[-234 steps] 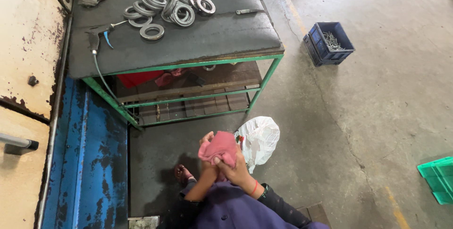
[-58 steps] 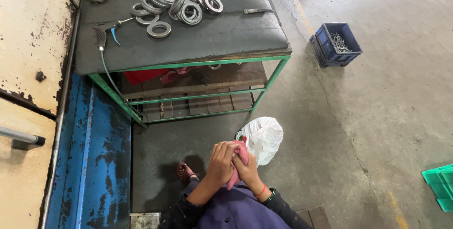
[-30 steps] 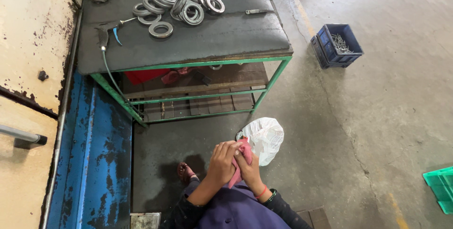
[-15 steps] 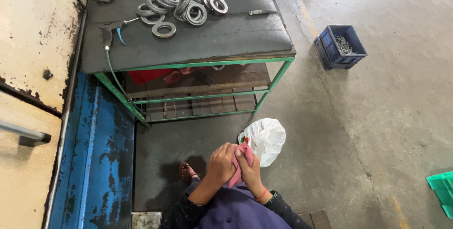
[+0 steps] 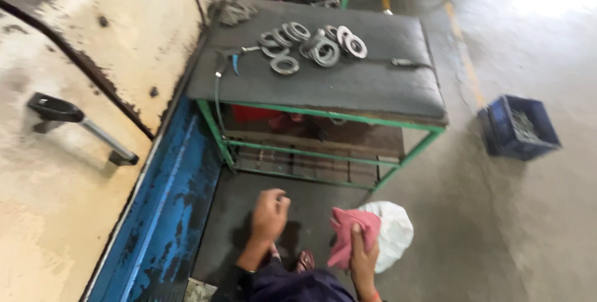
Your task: The person picks up machined metal rings from a workbench, loads a ring into a lathe chuck and operates the machine, then wipes their hands and the bench with a pink cloth and stacks finished rings on the bench.
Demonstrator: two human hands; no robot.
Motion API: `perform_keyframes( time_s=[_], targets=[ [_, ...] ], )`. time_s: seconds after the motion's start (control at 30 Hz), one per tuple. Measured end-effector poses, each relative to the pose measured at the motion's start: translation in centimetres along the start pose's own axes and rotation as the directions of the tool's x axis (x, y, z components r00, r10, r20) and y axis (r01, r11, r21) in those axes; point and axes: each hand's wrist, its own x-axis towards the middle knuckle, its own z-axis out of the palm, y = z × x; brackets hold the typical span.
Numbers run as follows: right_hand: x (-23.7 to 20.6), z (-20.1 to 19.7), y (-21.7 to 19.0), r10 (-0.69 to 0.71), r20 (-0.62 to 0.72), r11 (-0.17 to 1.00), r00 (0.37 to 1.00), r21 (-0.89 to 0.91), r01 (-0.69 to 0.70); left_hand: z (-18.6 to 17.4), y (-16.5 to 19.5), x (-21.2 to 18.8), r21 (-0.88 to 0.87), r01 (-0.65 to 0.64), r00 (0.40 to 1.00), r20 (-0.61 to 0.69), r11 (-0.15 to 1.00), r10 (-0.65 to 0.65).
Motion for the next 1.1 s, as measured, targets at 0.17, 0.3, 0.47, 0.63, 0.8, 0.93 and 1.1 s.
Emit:
perform_keyframes(
  time_s=[0.17, 0.3, 0.47, 0.63, 0.8, 0.93, 1.1],
  targets=[
    [3.7, -1.3, 5.6, 0.171, -0.118, 0.966, 0.978, 0.214, -0.143, -10.7, -4.3, 10.8, 0.311, 0.105, 0.762, -0.636, 0.945, 0.125],
    [7.7, -1.9, 9.6, 0.171, -0.066, 0.958, 0.983, 0.243, -0.150, -20.3, -4.6, 19.4, -0.456, 0.081, 0.510, -0.745, 0.886, -0.430],
    [12.5, -3.2, 11.5, -0.192, -0.004, 0.981, 0.981, 0.025, 0.192, -23.8, -2.5, 25.5, -0.742, -0.208, 0.592, -0.614, 0.638, -0.522],
    [17.3, -3.0, 10.4, 0.240, -0.065, 0.930, 0.968, 0.302, -0.210, -23.4, -2.2, 27.3, -0.654, -0.078, 0.543, -0.661, 0.752, -0.518],
    [21.1, -0.5, 4.8, 0.132, -0.048, 0.947, 0.990, 0.300, -0.112, -23.6, -2.6, 27.0, -0.612, -0.084, 0.588, -0.668, 0.787, -0.457],
    [22.6, 3.3, 0.4, 0.087, 0.067, 0.926, 0.994, 0.363, -0.106, -23.6, -3.4, 27.5, -0.598, -0.062, 0.566, -0.681, 0.799, -0.465],
    [26.4, 7.9, 0.0, 0.184, 0.052, 0.928, 0.982, 0.321, -0.191, -23.2, -6.6, 29.0, -0.510, -0.133, 0.507, -0.771, 0.850, -0.384]
  ],
)
